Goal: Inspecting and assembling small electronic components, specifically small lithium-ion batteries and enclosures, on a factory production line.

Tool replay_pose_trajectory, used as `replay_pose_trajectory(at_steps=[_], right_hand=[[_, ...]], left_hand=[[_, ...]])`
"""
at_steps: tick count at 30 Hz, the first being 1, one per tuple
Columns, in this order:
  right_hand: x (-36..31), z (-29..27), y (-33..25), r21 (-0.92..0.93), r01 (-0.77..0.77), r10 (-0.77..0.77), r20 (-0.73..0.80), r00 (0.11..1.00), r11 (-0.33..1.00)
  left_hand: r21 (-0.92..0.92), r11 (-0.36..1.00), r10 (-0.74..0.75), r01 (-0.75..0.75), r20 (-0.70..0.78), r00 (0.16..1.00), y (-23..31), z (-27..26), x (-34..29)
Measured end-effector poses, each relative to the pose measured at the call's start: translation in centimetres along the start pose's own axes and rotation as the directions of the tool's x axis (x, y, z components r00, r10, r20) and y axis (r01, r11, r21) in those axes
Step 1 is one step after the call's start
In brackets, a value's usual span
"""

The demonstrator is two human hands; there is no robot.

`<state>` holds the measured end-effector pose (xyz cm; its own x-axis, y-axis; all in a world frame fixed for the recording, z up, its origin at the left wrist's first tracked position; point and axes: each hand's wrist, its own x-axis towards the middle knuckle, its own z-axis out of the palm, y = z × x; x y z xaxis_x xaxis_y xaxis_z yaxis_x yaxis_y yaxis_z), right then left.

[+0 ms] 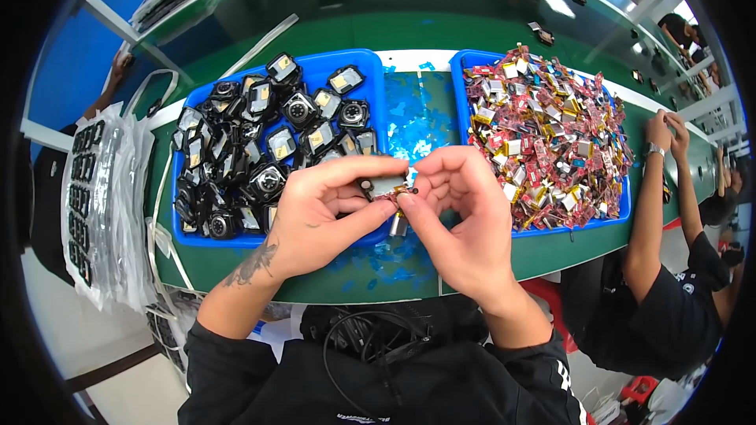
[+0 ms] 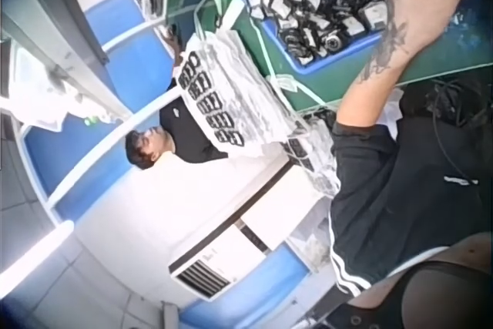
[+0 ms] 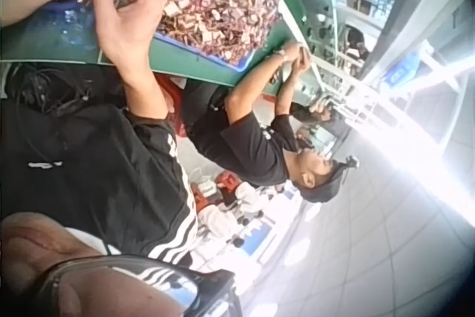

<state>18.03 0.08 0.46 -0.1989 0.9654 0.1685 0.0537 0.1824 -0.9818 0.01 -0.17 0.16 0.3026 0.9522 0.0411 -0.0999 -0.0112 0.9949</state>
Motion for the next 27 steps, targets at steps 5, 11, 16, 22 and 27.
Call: replay_pose_trajectory(at_steps=[5, 11, 16, 22, 27], right_hand=[[0.3, 0.1, 0.5, -0.047, 0.032, -0.034, -0.035, 0.999, 0.998], [0.1, 0.1, 0.2, -0.140, 0.027, -0.032, -0.041, 0.999, 0.990], [0.2, -0.3, 0.7, -0.185, 0.041, -0.046, -0.019, 0.999, 0.982], [0.6, 0.9, 0.4, -0.220, 0.104, -0.110, -0.018, 0.994, 0.970], [1.2, 1.2, 0.1, -0.222, 0.057, -0.048, 0.046, 0.998, 0.973]], left_hand=[[-0.056, 0.998, 0.027, -0.027, 0.013, 1.000, 0.1, -0.3, -0.1], [-0.044, 0.995, 0.086, -0.086, -0.006, 0.996, -0.1, 0.1, -0.1], [-0.012, 0.993, 0.119, -0.119, 0.009, 0.993, 0.1, 0.1, 0.0], [-0.121, 0.992, 0.033, -0.040, -0.057, 0.998, -0.1, 0.3, -0.3], [-0.151, 0.984, 0.081, -0.095, -0.097, 0.992, -0.2, 0.0, -0.4]])
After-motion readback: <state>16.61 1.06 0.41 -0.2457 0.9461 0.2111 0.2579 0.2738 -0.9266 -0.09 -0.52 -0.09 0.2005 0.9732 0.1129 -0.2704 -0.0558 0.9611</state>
